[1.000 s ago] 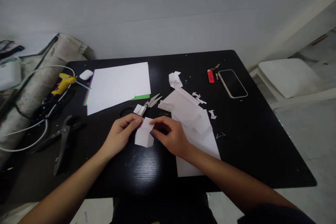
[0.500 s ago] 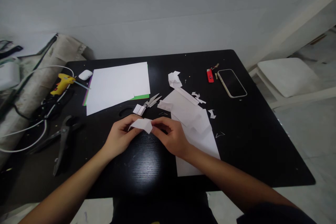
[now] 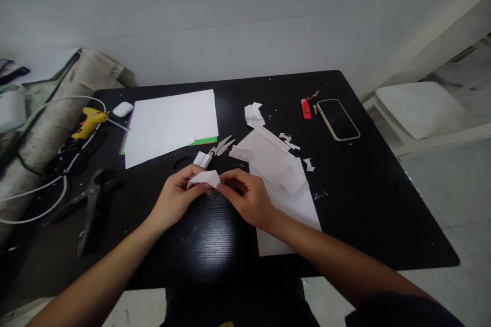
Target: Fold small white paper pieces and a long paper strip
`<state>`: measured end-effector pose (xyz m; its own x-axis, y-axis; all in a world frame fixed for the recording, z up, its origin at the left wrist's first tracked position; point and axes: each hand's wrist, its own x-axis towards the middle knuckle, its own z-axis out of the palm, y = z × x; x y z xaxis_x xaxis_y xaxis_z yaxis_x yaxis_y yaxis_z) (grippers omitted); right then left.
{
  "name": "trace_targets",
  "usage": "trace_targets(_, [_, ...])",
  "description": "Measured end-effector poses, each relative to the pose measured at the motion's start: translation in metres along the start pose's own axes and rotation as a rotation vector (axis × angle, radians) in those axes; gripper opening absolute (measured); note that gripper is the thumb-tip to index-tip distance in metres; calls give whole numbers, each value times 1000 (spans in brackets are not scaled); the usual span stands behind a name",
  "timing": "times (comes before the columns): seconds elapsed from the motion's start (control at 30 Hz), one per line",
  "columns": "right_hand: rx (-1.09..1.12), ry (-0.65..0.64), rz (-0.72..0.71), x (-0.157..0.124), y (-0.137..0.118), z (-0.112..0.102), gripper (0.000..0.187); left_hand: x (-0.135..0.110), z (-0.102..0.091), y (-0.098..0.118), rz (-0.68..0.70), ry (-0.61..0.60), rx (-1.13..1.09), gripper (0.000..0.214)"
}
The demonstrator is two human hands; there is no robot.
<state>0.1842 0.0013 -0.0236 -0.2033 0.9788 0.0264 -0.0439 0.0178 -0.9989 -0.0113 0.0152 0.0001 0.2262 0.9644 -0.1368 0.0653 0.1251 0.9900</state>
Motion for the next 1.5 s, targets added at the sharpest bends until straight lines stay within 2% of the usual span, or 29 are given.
trace_targets(0.2, [11,-2,-37,-1,3,0,20,0,1,-1,-6,-6,9,23])
trace_targets(0.37, [-95,19,-48,0,4,-1,14,-3,1,-7,12,-35,78,18])
trace_targets(0.57, [-18,11,-59,0,3,-1,13,-10,-2,-14,86,-152,264,24])
trace_targets(0.7, [16,27,-25,0,2,0,23,-13,-1,-12,157,-144,470,26])
trace_targets(0.8, [3,30,-9,0,3,0,29,-13,0,-10,196,-118,523,20])
trace_targets(0.97, [-19,11,-24,-2,6,1,28,-11,1,-11,214,-20,516,11])
trace_targets(1.1, [-10,-3,-1,-2,8,2,30,-11,1,-14,195,-33,459,19])
trace_targets(1.23, [49,55,43,1,11,3,33,-12,0,-14,171,-36,437,29])
trace_targets(1.37, [108,110,107,5,9,1,37,-11,1,-10,177,-37,434,26])
trace_targets(1.5, [79,121,114,6,5,-1,32,-9,1,-9,203,-52,427,20])
